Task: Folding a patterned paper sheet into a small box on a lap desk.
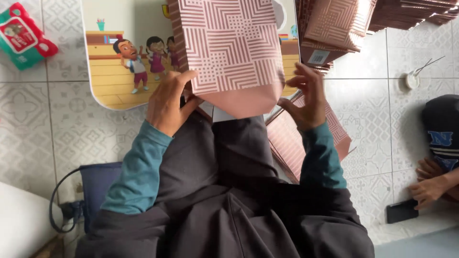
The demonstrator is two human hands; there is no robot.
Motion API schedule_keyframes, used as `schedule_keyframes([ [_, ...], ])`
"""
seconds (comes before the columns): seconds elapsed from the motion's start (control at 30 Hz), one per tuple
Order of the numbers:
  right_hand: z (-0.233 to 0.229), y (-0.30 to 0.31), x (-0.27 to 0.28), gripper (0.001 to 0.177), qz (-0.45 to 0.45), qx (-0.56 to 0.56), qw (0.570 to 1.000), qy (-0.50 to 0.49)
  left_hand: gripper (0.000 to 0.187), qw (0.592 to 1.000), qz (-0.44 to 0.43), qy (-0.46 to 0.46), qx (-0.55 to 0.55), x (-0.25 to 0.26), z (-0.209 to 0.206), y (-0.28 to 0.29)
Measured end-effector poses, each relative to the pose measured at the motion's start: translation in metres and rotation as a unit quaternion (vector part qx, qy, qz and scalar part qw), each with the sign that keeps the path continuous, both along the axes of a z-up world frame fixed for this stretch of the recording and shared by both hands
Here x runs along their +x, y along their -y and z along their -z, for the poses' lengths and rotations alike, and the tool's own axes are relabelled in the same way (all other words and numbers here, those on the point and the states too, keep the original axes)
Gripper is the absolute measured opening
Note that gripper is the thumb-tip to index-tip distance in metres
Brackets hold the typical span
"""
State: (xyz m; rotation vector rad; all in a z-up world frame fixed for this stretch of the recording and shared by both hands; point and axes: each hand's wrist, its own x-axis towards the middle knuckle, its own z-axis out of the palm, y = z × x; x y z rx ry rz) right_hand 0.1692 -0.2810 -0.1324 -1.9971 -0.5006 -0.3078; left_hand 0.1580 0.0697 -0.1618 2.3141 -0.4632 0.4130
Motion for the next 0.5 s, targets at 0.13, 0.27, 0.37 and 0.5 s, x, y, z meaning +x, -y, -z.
schedule_keyframes([
  [0.13,0.03,-0.022,0.027,0.068,-0.009,0.009,1.0,-0.019,0.066,1.0,0.005,0.0,0.009,0.007,0.001,-0.004],
  [0.27,0.023,-0.049,0.038,0.043,0.011,-0.077,0.995,0.054,0.052,1.0,0.008,0.013,-0.006,0.011,0.01,-0.015],
  [0.37,0.034,-0.051,0.043,0.041,0.015,-0.117,0.992,0.044,0.05,0.999,-0.008,0.019,-0.028,0.015,0.021,-0.016],
  [0.5,0.022,-0.056,0.046,0.032,0.013,-0.071,0.997,0.0,0.034,0.998,-0.015,0.045,-0.046,0.022,0.033,-0.016],
])
